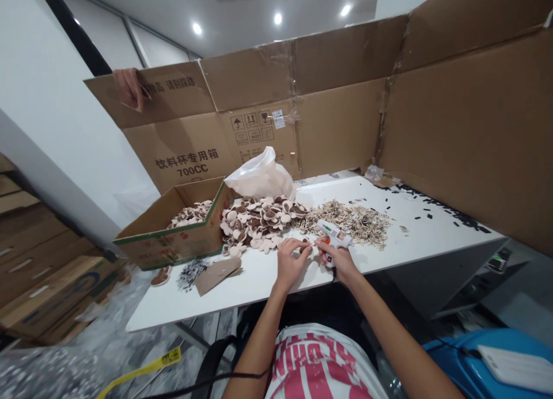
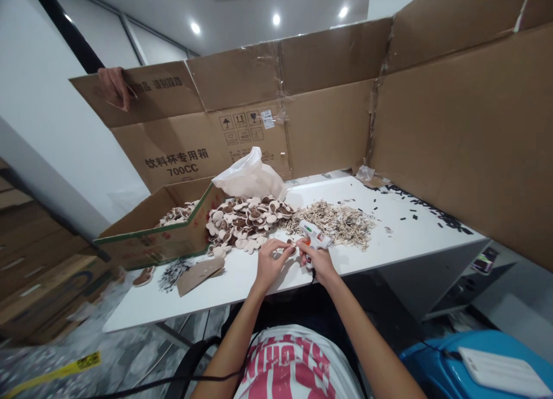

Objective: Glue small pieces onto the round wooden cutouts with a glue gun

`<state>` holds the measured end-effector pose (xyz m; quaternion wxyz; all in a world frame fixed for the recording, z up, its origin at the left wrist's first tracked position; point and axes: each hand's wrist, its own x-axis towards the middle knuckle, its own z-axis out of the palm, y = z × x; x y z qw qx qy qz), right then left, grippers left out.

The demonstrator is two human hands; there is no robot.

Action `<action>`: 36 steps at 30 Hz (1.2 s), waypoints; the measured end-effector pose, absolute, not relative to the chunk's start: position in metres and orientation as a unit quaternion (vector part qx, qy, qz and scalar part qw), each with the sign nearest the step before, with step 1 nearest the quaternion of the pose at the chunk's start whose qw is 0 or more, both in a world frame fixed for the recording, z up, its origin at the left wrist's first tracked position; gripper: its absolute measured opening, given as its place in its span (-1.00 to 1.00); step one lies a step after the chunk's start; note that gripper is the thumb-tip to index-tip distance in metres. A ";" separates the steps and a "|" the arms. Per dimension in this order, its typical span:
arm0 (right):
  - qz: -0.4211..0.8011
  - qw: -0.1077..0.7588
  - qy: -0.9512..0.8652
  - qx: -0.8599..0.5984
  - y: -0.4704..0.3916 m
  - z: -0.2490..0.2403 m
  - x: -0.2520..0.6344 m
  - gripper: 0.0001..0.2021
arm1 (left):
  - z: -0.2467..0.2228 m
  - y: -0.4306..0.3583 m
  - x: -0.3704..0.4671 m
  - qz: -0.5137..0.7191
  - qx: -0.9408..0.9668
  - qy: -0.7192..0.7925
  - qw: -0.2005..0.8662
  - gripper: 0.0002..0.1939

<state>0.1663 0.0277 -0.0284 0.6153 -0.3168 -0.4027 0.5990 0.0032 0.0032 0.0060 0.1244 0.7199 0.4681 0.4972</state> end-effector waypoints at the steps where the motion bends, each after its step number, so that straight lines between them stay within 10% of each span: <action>1: 0.599 0.617 -0.400 -0.318 0.028 -0.029 0.166 -0.53 | 0.006 0.003 0.003 0.502 0.717 0.468 0.124 -0.89; 21: 0.590 0.630 -0.383 -0.330 0.032 -0.034 0.166 -0.50 | -0.013 0.018 -0.013 0.688 0.437 0.572 0.091 -0.74; 36: 0.585 0.627 -0.391 -0.334 0.031 -0.032 0.167 -0.51 | -0.011 0.011 -0.006 0.509 0.555 0.656 0.052 -0.85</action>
